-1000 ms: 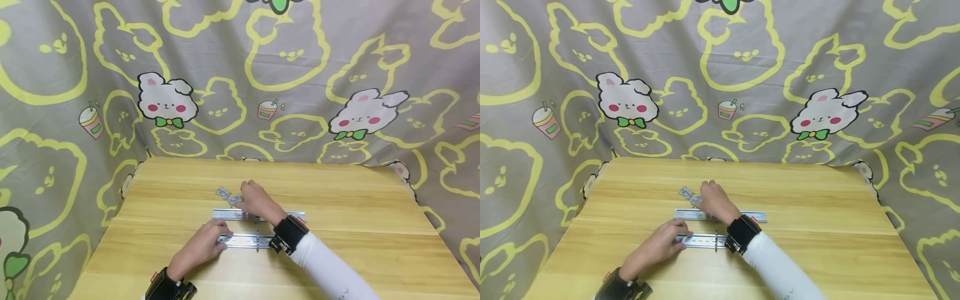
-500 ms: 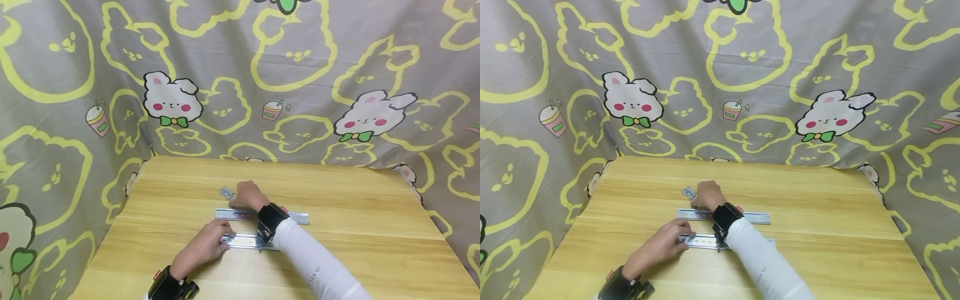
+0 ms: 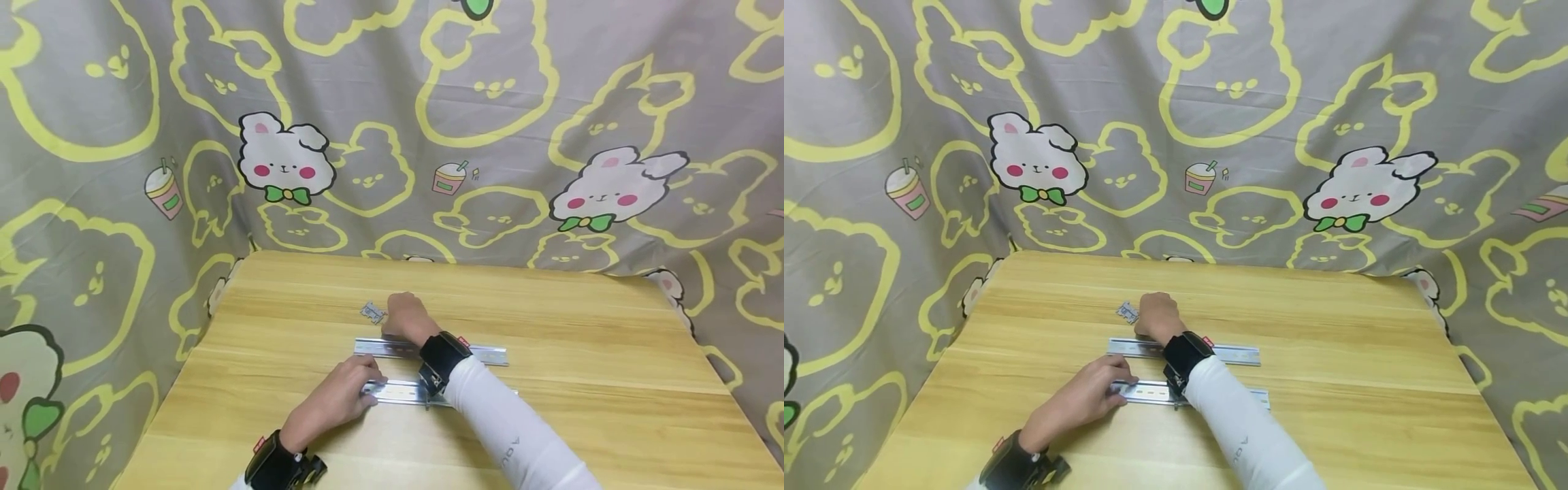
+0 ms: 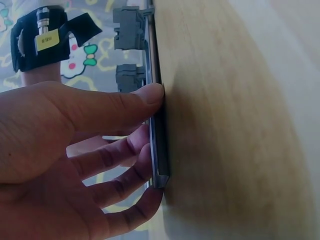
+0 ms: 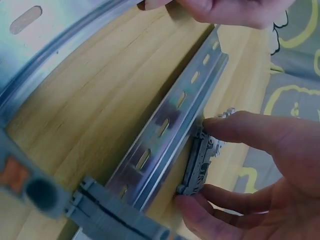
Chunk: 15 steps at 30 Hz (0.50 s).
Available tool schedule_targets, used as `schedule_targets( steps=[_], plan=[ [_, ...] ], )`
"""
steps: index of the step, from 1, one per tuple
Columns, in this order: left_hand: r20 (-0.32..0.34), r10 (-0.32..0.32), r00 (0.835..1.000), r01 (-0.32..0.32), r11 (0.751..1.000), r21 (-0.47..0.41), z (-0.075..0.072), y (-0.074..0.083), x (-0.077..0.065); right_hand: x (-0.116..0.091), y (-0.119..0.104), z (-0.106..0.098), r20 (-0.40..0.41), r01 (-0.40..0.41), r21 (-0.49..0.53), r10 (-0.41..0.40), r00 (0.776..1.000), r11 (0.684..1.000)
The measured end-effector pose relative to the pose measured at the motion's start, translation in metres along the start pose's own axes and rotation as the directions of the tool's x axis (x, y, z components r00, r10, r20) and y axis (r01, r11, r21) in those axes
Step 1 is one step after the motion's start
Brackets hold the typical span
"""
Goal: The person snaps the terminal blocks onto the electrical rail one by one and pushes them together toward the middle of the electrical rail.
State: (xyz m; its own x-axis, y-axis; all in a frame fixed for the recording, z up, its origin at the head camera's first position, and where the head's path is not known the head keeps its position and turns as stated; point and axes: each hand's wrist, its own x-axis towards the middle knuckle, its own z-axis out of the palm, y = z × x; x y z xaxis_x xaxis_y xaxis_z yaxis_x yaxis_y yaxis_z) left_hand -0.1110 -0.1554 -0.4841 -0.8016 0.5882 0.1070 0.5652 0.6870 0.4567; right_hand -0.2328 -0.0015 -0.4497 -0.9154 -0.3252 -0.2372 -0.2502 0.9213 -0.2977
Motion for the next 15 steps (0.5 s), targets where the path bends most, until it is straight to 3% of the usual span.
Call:
schedule_targets(
  steps=[8,15],
  plan=[
    [0.019,-0.027,0.999,0.028,1.000,-0.010,0.000,0.002,0.001,-0.019,0.022,-0.023,-0.030,0.000,0.176,0.006,1.000,0.984],
    [-0.001,-0.018,1.000,0.018,1.000,-0.010,0.000,0.002,-0.001,-0.051,0.047,-0.048,-0.124,0.065,0.226,-0.037,0.992,0.972]
  ],
)
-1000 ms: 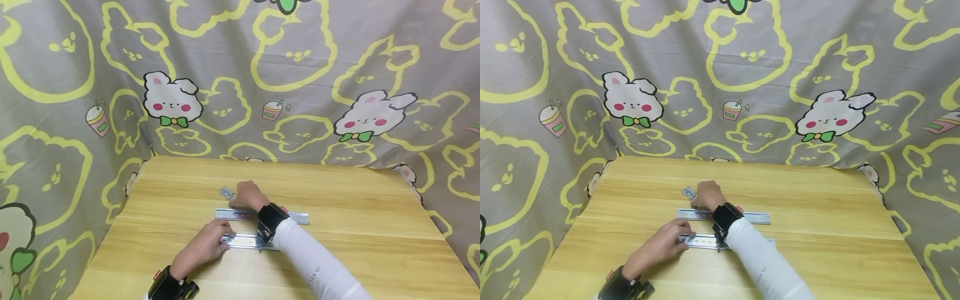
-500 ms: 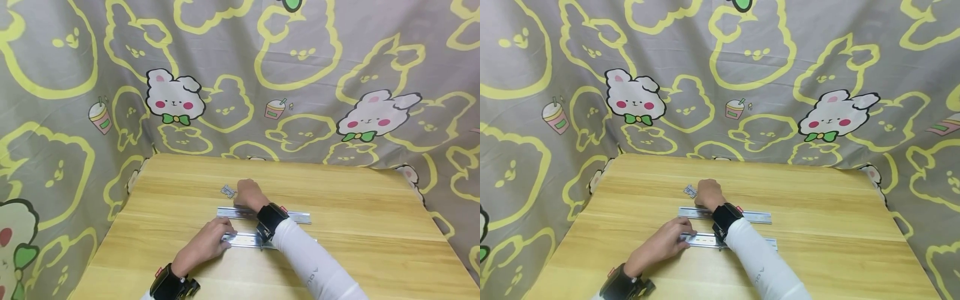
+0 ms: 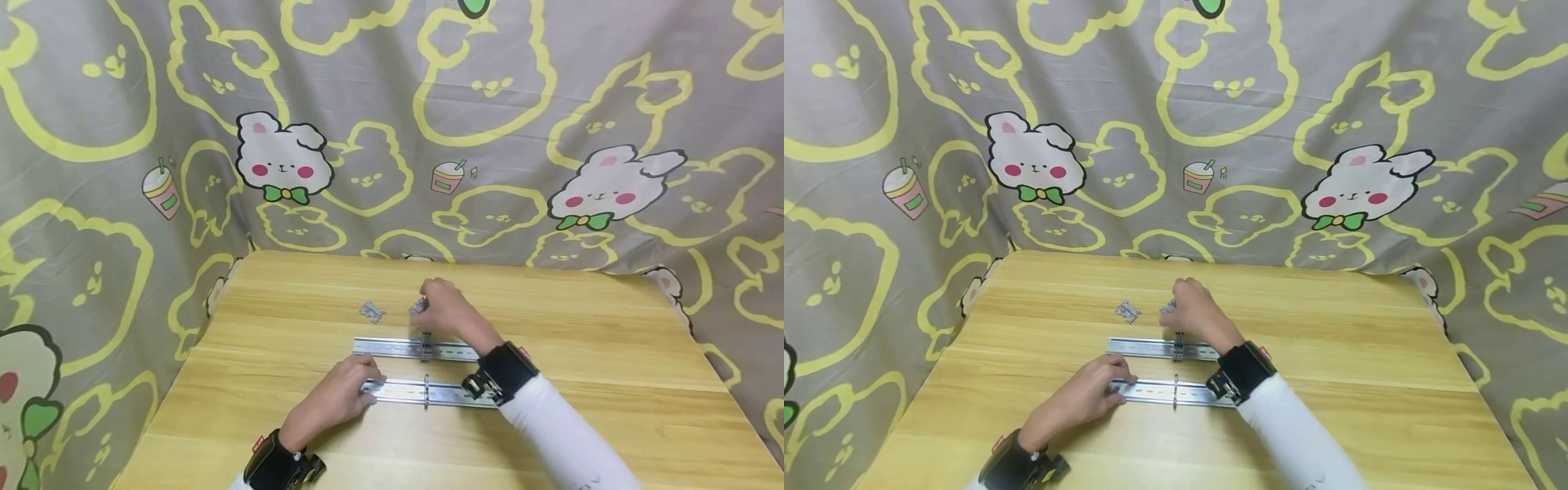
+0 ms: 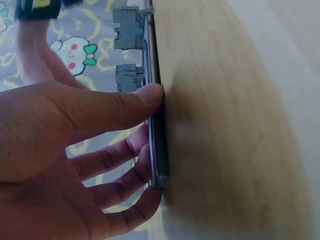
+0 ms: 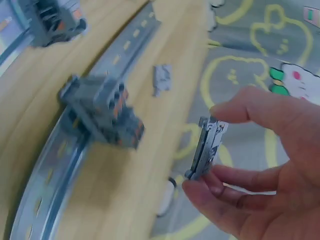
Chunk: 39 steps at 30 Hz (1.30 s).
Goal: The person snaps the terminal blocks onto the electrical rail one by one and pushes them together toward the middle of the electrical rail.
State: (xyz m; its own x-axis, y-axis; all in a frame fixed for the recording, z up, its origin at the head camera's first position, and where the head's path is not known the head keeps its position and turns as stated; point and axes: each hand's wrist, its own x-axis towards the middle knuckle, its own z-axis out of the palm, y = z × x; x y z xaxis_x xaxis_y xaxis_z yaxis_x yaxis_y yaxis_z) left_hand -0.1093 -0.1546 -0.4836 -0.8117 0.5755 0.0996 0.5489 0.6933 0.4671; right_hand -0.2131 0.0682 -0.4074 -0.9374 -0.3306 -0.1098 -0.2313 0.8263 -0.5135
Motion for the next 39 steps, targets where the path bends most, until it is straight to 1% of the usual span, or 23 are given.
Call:
schedule_targets(
  steps=[5,8,11,17,20,27,31,33,35,39],
  plan=[
    [-0.006,0.007,1.000,-0.007,1.000,-0.001,0.000,0.000,-0.001,-0.030,0.017,-0.013,-0.040,0.079,0.057,-0.076,0.996,0.995],
    [-0.004,0.006,1.000,-0.006,1.000,0.002,0.000,0.001,-0.002,-0.049,0.029,-0.015,-0.084,0.143,0.065,-0.137,0.987,0.988],
    [-0.006,0.008,1.000,-0.008,1.000,0.004,0.000,0.001,-0.001,-0.067,0.042,-0.015,-0.129,0.199,0.055,-0.190,0.973,0.979],
    [-0.010,0.010,1.000,-0.010,1.000,0.000,0.002,0.001,-0.001,-0.096,0.068,-0.007,-0.189,0.268,0.013,-0.260,0.947,0.963],
    [-0.007,0.004,1.000,-0.004,1.000,0.003,0.002,0.001,-0.001,-0.107,0.081,-0.002,-0.192,0.280,0.003,-0.274,0.942,0.960],
    [0.004,-0.003,1.000,0.003,1.000,-0.008,0.004,0.002,0.002,-0.128,0.120,0.002,-0.183,0.245,0.015,-0.238,0.954,0.969],
    [0.008,-0.005,1.000,0.005,1.000,-0.015,0.003,0.002,0.001,-0.139,0.139,0.003,-0.189,0.263,0.005,-0.258,0.948,0.965],
    [0.004,-0.006,1.000,0.006,1.000,-0.009,0.003,0.002,0.001,-0.144,0.146,0.004,-0.188,0.280,0.010,-0.273,0.943,0.960],
    [0.002,-0.008,1.000,0.008,1.000,-0.007,0.003,0.002,0.000,-0.149,0.151,0.003,-0.182,0.285,0.023,-0.276,0.944,0.958],
    [0.005,-0.012,1.000,0.012,1.000,-0.009,0.001,0.001,0.001,-0.156,0.159,0.001,-0.162,0.275,0.038,-0.266,0.950,0.961]
  ],
)
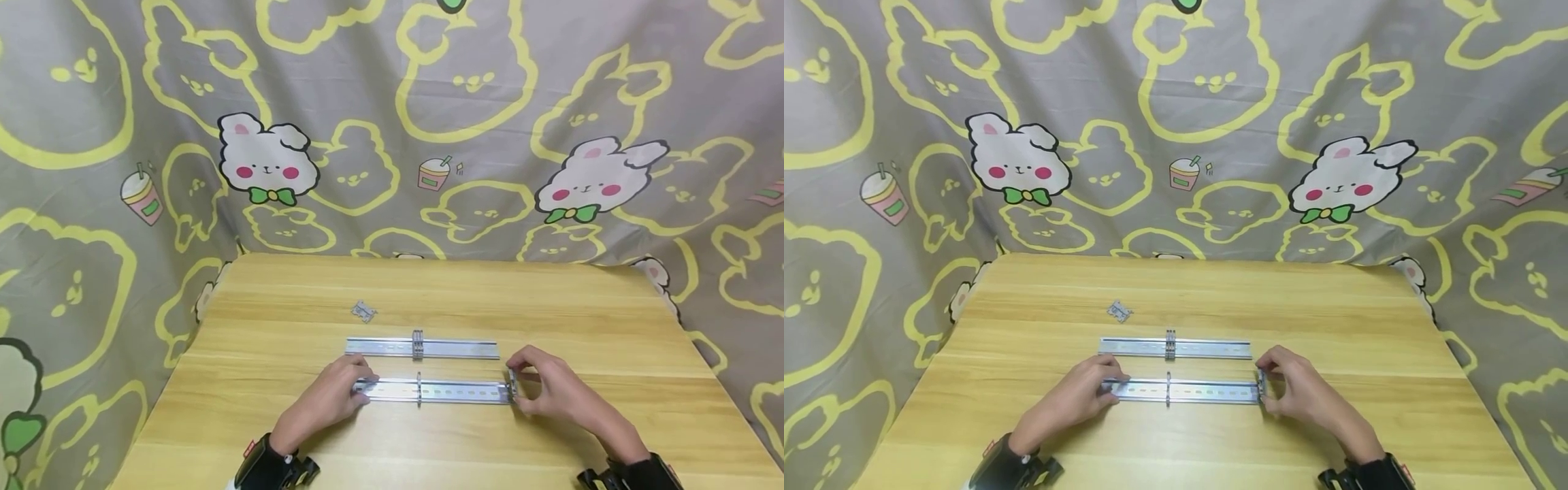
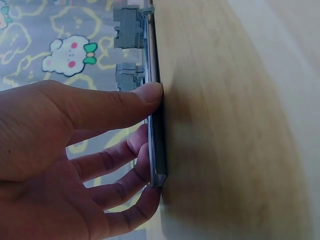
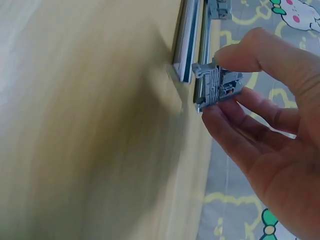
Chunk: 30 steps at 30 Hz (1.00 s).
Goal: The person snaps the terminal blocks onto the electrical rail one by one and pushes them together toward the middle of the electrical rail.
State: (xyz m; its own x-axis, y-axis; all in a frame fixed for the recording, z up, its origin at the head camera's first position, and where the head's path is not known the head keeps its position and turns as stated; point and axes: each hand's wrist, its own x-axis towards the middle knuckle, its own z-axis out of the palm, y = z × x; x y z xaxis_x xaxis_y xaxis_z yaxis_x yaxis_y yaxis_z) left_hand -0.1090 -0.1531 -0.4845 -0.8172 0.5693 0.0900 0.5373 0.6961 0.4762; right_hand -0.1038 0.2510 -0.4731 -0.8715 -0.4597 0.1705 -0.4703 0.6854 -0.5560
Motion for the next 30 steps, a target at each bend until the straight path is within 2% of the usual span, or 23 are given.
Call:
schedule_targets(
  steps=[2,5,12,30],
  plan=[
    [0.005,-0.003,1.000,0.003,1.000,-0.002,-0.001,0.000,0.000,-0.003,0.003,-0.002,-0.002,0.004,-0.010,-0.004,1.000,1.000],
    [0.009,-0.004,1.000,0.004,1.000,-0.003,-0.001,0.000,0.000,-0.006,0.007,-0.003,-0.004,0.017,0.035,-0.016,1.000,0.999],
    [0.001,0.014,1.000,-0.014,1.000,0.002,0.000,0.000,0.001,-0.010,0.011,0.001,0.031,0.014,0.240,-0.022,0.999,0.971],
    [0.023,-0.021,1.000,0.021,1.000,-0.020,0.001,0.000,0.003,-0.015,0.016,0.009,0.033,-0.027,0.327,0.018,0.999,0.945]
  ],
)
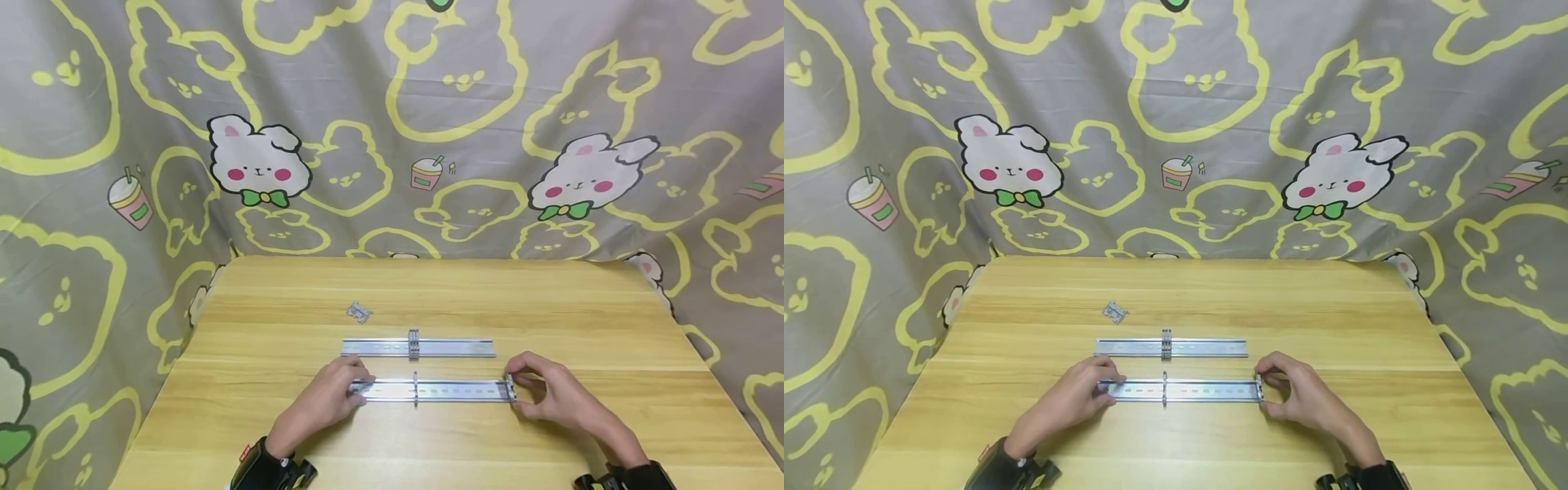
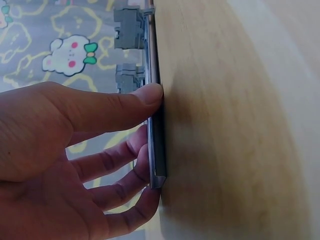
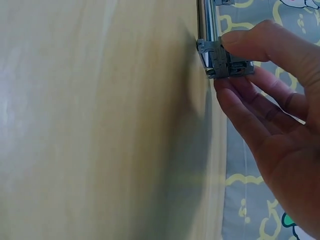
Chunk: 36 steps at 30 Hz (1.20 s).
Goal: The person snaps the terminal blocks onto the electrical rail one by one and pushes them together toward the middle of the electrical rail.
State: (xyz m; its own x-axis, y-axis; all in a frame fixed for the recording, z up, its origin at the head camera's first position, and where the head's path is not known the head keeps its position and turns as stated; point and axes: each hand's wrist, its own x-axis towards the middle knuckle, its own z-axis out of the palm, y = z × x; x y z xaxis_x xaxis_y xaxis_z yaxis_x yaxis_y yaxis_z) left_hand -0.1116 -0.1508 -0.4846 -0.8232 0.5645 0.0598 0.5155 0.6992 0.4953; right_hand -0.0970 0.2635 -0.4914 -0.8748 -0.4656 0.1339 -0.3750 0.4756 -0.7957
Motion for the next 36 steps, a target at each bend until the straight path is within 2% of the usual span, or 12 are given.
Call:
schedule_targets(
  steps=[9,16,22,29,36],
  plan=[
    [-0.008,0.009,1.000,-0.009,1.000,-0.008,-0.004,0.001,0.002,0.000,0.006,-0.003,0.007,-0.034,0.068,0.034,0.999,0.997],
    [0.019,-0.019,1.000,0.019,1.000,-0.006,0.000,0.000,-0.004,-0.001,0.005,0.008,-0.002,0.059,0.022,-0.059,0.998,0.998],
    [0.014,-0.010,1.000,0.010,1.000,-0.010,0.001,-0.001,-0.002,0.010,-0.003,0.018,0.012,0.072,0.039,-0.072,0.997,0.997],
    [0.012,-0.009,1.000,0.009,1.000,-0.018,0.001,-0.001,-0.001,0.022,-0.016,0.029,0.008,0.068,-0.101,-0.068,0.998,0.993],
    [0.006,0.000,1.000,0.000,1.000,-0.015,0.000,-0.001,-0.001,0.034,-0.025,0.042,0.024,0.039,-0.106,-0.036,0.999,0.994]
  ],
)
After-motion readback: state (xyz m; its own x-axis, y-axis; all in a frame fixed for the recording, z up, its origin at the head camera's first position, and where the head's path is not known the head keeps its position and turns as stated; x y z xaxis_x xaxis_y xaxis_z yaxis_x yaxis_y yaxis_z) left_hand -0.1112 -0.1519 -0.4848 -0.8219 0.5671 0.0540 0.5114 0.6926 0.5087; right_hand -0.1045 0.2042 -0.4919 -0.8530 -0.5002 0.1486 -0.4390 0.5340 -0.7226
